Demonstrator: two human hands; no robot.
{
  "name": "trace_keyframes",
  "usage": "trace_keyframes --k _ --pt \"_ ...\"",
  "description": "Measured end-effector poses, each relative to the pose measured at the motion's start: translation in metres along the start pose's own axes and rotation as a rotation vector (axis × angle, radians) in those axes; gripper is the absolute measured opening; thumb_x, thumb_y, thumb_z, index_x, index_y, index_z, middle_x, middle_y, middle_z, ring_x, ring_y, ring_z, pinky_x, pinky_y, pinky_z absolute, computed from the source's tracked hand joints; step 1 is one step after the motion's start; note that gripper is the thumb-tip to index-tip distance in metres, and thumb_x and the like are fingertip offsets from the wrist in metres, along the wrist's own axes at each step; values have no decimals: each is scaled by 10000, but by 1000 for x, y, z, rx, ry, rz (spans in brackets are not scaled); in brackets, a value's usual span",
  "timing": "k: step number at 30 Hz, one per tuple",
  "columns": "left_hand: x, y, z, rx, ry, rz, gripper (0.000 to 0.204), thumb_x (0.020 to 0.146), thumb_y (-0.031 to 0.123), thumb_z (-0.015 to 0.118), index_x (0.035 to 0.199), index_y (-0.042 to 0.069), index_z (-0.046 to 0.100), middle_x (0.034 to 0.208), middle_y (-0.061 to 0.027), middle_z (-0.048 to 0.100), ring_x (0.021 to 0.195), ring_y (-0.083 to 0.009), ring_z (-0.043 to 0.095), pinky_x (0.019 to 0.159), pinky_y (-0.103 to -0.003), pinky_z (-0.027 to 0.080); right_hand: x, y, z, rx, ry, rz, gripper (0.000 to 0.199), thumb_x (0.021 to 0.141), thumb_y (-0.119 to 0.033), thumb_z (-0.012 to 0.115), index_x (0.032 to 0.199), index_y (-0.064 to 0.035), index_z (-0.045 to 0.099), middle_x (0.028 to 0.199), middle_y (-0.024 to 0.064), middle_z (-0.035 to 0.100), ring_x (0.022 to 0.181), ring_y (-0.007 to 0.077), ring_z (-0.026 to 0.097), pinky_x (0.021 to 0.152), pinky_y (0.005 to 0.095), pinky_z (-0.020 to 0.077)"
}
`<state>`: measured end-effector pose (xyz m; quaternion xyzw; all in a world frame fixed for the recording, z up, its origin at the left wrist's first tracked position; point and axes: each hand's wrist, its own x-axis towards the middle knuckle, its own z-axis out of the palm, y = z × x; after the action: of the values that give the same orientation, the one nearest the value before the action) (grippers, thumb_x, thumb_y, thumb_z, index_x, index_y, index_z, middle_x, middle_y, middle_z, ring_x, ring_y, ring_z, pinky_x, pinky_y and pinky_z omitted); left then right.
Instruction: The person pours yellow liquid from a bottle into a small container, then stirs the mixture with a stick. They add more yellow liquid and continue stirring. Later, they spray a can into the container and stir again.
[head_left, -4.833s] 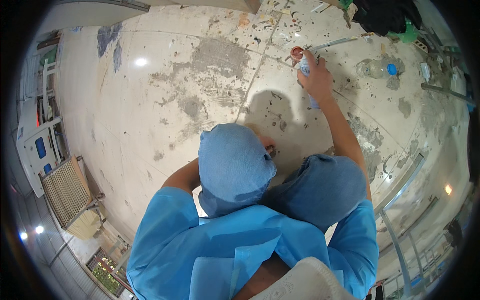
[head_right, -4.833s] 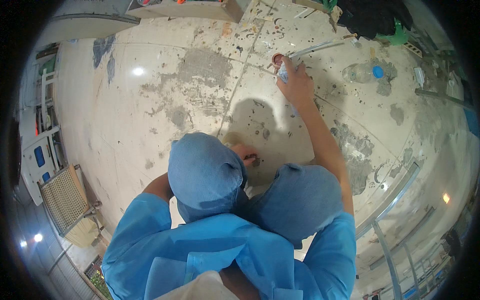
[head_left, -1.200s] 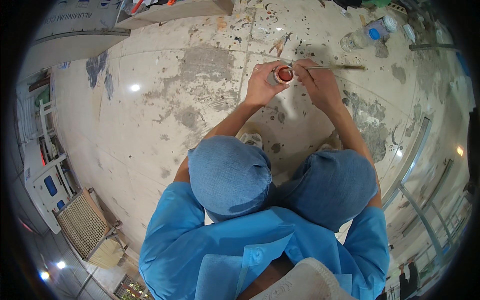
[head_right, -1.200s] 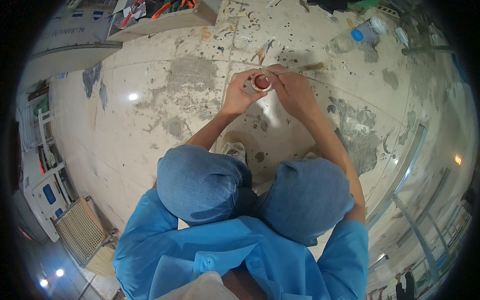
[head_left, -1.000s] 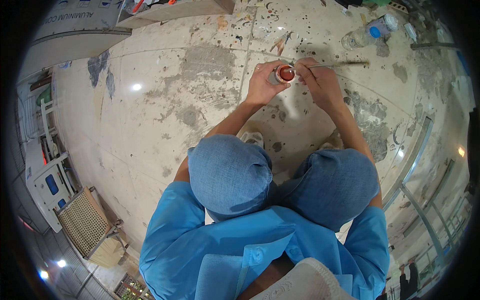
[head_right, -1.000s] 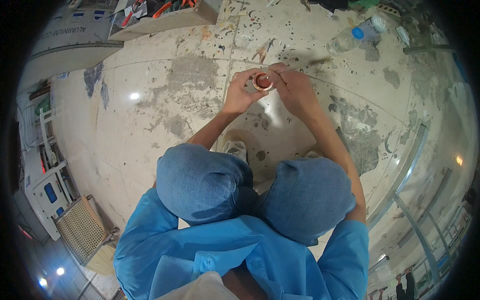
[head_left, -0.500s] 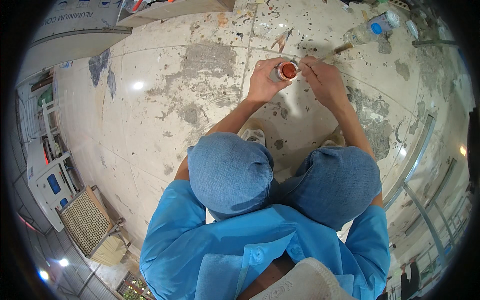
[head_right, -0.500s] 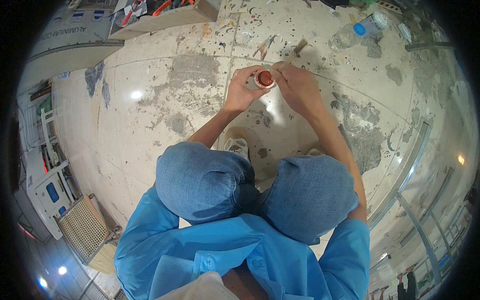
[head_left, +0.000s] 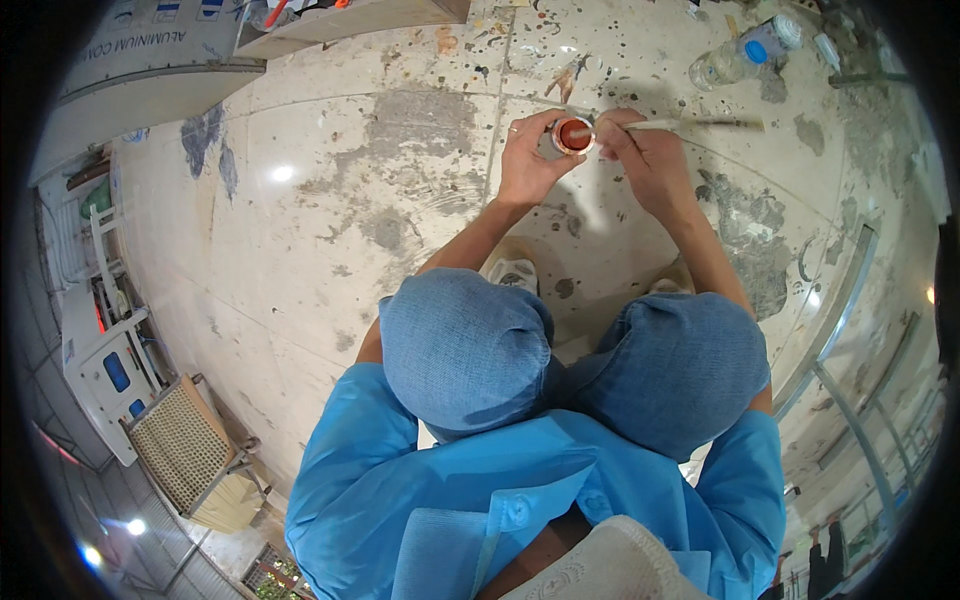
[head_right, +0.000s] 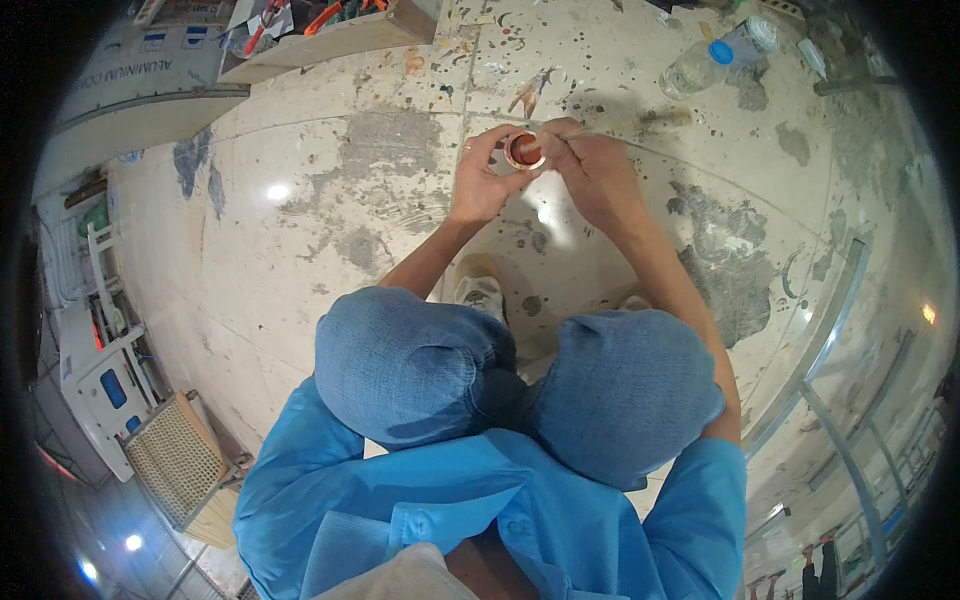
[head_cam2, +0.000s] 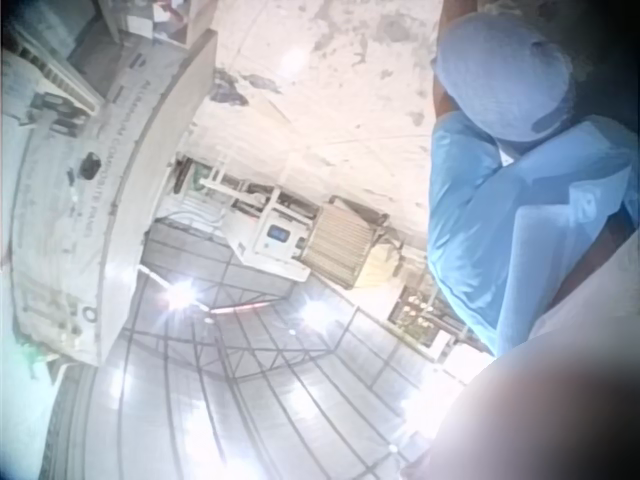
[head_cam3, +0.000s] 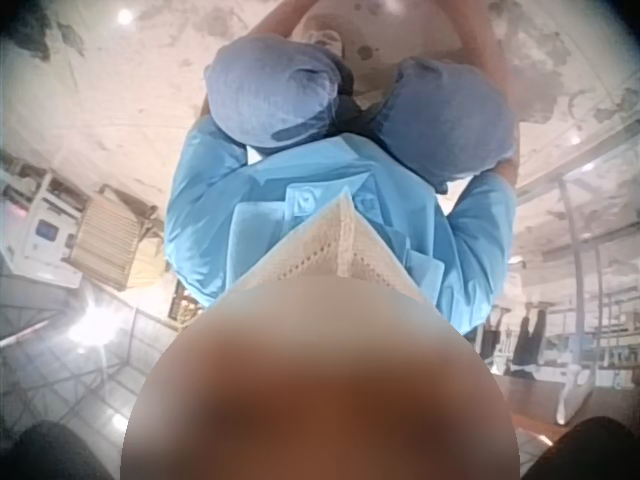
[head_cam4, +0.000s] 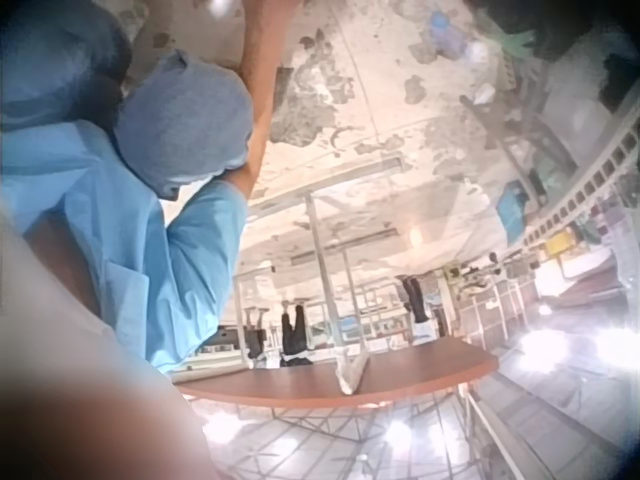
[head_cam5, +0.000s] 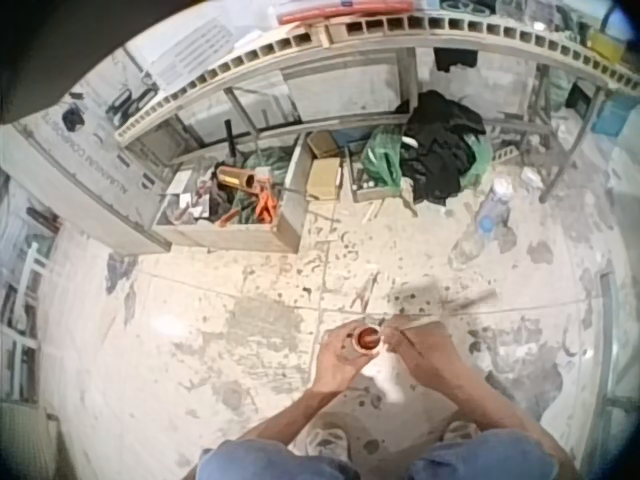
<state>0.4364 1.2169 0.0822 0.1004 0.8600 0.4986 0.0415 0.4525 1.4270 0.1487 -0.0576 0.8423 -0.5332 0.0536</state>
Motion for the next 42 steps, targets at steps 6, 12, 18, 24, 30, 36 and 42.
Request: trace_keyframes --k 6,12,18,24,30,36,42 --pt "-1 3 -2 -9 -1 -10 611 761 135 934 1317 78 686 1247 -112 709 1203 -280 619 1069 -404 485 -3 1 2 8 32 -87 259 1110 -216 606 1127 21 710 1027 103 743 809 220 667 776 331 541" --pt "1 4 -1 3 50 65 590 722 137 939 1265 98 710 1231 -96 729 1161 -303 635 1042 -414 481 -5 -5 0 -62 30 -83 263 1104 -212 613 1084 28 718 1031 103 738 806 217 663 768 329 538" --pt "1 8 -2 26 61 84 566 706 129 938 1231 109 726 1224 -85 743 1152 -311 642 1042 -423 479 -4 -8 -1 -57 8 -35 268 1100 -202 611 1109 46 713 1033 112 738 772 197 668 740 322 542" --pt "0 11 -5 -7 44 44 608 722 108 920 1289 98 701 1231 -98 718 1191 -294 610 1065 -419 467 -11 -2 -5 190 129 94 278 1086 -227 643 1179 21 728 1030 123 786 819 253 754 779 353 592" --pt "0 9 -7 -26 60 12 677 717 105 908 1350 109 669 1253 -91 698 1220 -283 586 1075 -409 459 -19 4 -9 413 295 6 275 1106 -199 620 1172 48 724 979 105 773 781 154 740 732 289 599" --pt "1 10 -7 -18 50 12 660 717 101 904 1336 109 676 1242 -82 707 1210 -287 590 1076 -411 457 -22 -3 -9 271 253 -58 247 1100 -148 622 1119 74 731 1031 101 765 825 175 749 753 297 604" --pt "1 12 -5 12 79 72 598 720 116 930 1274 104 706 1234 -93 729 1182 -307 609 1049 -422 478 -15 -10 -3 -87 161 -264 228 1093 -131 620 1112 71 723 1117 114 759 852 181 743 766 322 605"
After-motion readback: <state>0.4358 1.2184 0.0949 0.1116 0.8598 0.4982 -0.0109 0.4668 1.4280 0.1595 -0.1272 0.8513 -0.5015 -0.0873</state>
